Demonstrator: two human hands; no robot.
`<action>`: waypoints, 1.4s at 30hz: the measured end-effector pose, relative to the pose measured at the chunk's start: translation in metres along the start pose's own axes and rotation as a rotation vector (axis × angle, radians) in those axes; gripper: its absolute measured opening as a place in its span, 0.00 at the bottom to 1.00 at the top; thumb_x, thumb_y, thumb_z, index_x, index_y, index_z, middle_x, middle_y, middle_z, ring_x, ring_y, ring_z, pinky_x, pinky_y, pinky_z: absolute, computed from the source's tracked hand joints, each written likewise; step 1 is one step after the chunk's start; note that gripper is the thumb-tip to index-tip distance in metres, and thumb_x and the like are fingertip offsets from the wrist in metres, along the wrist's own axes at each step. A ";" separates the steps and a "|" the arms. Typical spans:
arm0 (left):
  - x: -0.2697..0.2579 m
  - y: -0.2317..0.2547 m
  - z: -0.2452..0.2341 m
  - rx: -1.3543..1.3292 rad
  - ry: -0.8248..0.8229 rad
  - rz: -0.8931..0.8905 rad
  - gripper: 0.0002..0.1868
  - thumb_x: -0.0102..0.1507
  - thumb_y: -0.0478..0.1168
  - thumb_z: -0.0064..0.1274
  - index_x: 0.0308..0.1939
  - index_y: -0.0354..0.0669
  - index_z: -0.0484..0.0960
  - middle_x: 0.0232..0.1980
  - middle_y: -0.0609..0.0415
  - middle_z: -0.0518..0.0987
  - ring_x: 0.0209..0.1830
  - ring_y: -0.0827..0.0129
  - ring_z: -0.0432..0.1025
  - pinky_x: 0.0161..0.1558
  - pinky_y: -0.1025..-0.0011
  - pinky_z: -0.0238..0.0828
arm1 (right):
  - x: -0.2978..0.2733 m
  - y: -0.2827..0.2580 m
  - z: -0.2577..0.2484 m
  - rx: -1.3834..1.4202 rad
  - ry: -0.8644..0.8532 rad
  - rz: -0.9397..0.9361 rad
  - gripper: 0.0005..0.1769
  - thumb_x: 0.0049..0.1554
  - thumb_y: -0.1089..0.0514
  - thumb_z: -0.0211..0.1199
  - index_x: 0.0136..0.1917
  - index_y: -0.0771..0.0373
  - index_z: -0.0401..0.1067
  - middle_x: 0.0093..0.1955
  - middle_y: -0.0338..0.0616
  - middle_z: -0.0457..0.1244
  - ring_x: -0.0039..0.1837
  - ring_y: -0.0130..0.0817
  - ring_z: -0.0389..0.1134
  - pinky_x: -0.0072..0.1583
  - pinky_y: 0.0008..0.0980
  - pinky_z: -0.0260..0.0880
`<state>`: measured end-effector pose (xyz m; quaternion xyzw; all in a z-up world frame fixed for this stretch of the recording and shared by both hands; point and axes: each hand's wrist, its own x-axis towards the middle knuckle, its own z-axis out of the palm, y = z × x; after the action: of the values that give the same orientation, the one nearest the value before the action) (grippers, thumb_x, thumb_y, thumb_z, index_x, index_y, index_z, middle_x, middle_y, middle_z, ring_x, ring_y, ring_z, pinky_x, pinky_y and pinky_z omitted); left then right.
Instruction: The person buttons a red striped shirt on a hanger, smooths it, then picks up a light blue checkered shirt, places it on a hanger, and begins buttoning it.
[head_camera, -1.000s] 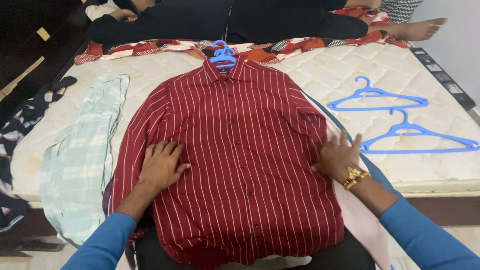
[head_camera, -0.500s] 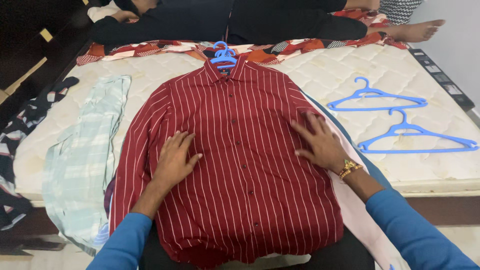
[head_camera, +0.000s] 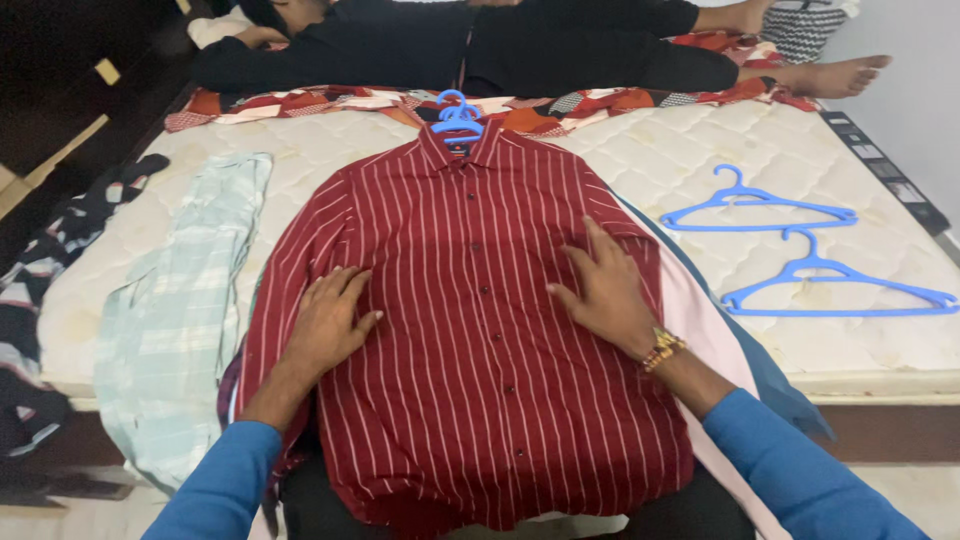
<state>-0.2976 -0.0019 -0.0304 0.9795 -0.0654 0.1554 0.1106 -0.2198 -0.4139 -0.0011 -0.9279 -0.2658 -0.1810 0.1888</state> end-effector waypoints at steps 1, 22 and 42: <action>-0.002 -0.003 -0.002 0.011 0.004 0.004 0.37 0.60 0.49 0.60 0.70 0.42 0.68 0.73 0.43 0.67 0.75 0.50 0.58 0.74 0.50 0.50 | 0.006 -0.009 0.006 0.062 0.032 -0.027 0.37 0.55 0.41 0.68 0.69 0.64 0.67 0.84 0.62 0.41 0.81 0.60 0.47 0.75 0.59 0.51; -0.035 -0.114 -0.066 -0.011 0.021 -0.177 0.40 0.66 0.57 0.51 0.74 0.36 0.60 0.74 0.35 0.63 0.71 0.40 0.60 0.68 0.49 0.59 | 0.150 -0.238 0.142 0.253 -0.225 -0.034 0.50 0.53 0.44 0.70 0.79 0.58 0.48 0.80 0.51 0.49 0.81 0.54 0.48 0.73 0.73 0.43; -0.060 -0.277 -0.022 0.164 -0.028 -0.399 0.45 0.67 0.63 0.50 0.79 0.42 0.55 0.78 0.37 0.59 0.78 0.40 0.50 0.70 0.37 0.49 | 0.204 -0.319 0.246 0.262 -0.332 -0.480 0.45 0.56 0.43 0.67 0.76 0.67 0.52 0.75 0.66 0.52 0.78 0.59 0.49 0.78 0.52 0.42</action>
<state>-0.3154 0.2766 -0.0839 0.9808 0.1412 0.1214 0.0584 -0.1792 0.0335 -0.0437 -0.8234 -0.5253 -0.0307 0.2124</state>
